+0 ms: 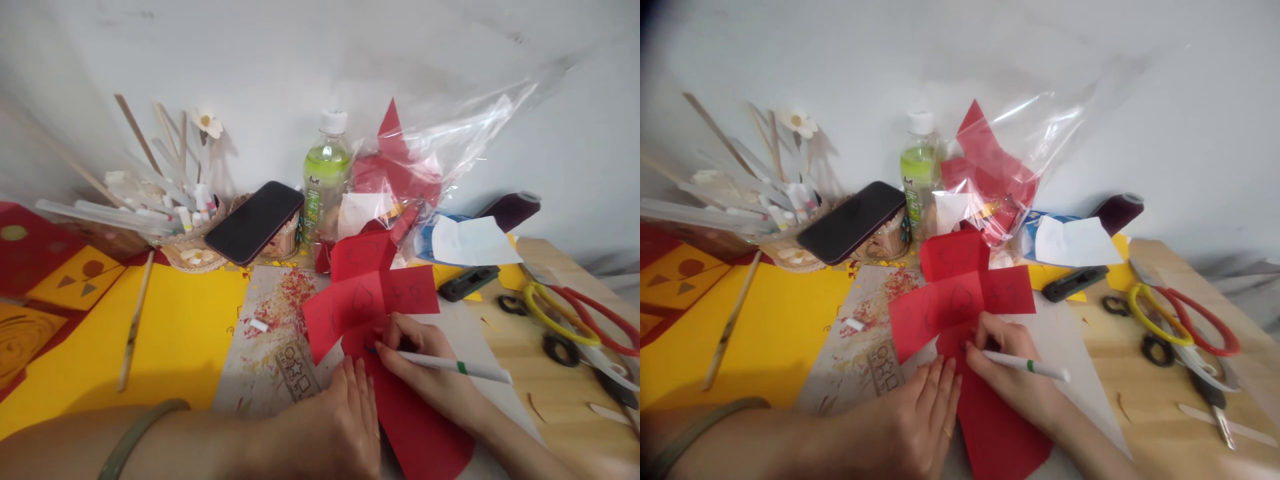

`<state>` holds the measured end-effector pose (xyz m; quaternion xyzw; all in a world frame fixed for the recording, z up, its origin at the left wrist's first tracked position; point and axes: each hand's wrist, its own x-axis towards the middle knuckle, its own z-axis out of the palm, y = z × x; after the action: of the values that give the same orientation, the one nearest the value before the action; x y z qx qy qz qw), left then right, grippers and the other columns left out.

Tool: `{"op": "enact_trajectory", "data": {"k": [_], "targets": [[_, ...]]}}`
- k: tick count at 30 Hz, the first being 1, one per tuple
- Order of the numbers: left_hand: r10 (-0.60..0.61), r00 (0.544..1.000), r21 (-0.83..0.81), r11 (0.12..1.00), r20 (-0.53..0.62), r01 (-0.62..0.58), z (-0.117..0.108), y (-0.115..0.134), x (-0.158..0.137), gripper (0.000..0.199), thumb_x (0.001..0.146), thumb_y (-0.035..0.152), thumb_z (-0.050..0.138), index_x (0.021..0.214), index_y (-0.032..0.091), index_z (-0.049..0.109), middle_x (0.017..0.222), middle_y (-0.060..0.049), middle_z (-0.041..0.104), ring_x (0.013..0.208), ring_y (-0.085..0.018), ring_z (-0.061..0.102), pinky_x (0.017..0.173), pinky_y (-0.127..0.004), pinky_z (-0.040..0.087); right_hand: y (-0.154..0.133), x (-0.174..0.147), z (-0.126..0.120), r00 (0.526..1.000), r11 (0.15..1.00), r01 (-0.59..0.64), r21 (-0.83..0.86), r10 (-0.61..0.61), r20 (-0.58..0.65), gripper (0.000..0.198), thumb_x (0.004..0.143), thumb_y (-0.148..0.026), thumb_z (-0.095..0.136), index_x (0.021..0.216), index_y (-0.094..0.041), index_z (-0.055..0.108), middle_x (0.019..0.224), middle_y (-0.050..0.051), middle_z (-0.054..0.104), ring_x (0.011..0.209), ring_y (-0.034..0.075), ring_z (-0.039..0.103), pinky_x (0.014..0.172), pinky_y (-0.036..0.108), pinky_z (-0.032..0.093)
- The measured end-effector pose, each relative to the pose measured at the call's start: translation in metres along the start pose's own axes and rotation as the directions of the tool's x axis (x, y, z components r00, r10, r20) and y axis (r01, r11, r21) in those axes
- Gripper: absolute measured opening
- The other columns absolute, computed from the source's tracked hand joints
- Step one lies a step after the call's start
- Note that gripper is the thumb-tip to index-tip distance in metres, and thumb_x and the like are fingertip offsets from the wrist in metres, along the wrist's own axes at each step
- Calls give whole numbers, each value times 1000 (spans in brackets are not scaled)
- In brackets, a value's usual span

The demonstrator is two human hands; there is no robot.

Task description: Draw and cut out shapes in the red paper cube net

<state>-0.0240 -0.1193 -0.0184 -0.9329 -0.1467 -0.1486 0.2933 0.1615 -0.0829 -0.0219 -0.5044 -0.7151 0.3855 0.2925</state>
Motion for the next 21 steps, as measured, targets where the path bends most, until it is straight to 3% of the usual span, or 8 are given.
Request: {"op": "enact_trajectory", "data": {"k": [4,11,21], "targets": [[-18,1000,6,1000,-6,18,1,1,0,33,82,19,45,93,7,74,90,-12,75,82,-24,72,69,-30,59,-3,0,-2,1000,1000,11,-1,-11,7,25,74,-22,51,57,-24,33,51,-6,41,48,11,36,45,25,29],[-18,1000,-2,1000,-7,17,3,2,-1,33,81,18,45,93,5,73,90,-13,74,82,-25,72,67,-30,59,3,0,-7,996,1000,-12,9,13,-91,27,84,-28,52,62,-24,36,56,-6,43,52,11,37,46,23,31],[-8,1000,2,1000,-4,8,6,5,-2,35,82,15,42,96,3,71,91,-15,74,85,-26,72,69,-32,58,5,1,-4,995,998,-52,-26,50,-84,27,83,-32,56,63,-22,42,56,-5,47,52,11,39,46,24,30]]}}
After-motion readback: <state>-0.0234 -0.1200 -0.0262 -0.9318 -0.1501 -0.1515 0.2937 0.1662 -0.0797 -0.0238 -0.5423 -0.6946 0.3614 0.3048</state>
